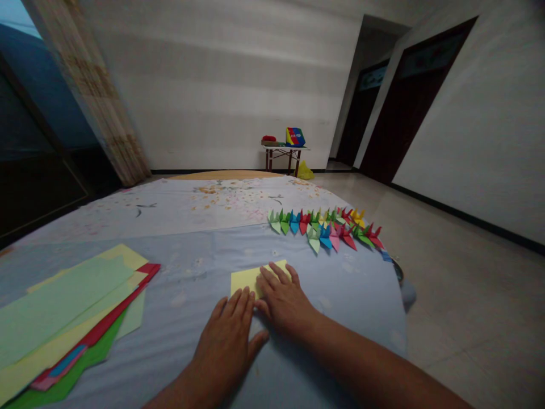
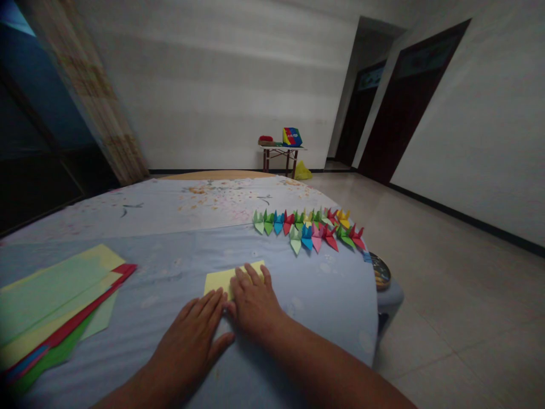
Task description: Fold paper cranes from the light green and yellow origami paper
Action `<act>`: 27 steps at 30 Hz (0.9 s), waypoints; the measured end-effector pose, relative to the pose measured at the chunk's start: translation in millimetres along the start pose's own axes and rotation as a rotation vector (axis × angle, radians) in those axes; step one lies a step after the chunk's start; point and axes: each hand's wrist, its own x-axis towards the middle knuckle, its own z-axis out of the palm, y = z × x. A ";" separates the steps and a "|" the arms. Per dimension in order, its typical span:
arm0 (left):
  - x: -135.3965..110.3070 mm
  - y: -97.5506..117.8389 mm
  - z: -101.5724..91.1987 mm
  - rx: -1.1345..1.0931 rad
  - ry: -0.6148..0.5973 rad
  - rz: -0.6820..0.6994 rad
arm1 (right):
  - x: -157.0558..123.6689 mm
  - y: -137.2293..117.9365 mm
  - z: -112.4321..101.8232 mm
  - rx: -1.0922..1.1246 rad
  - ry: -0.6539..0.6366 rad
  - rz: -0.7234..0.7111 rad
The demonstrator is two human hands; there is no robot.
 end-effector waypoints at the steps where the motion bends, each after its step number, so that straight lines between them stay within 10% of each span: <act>1: -0.9 -0.5 1.4 -0.005 -0.011 -0.001 | -4.5 -0.5 -0.6 0.025 -0.043 -0.035; 16: -11.6 -12.8 -6.2 -0.020 -0.108 -0.051 | -45.9 55.5 -27.2 0.014 -0.258 -0.013; 27: -5.3 -17.9 -8.0 -0.006 -0.046 -0.033 | 15.8 54.7 -32.6 0.094 -0.022 -0.098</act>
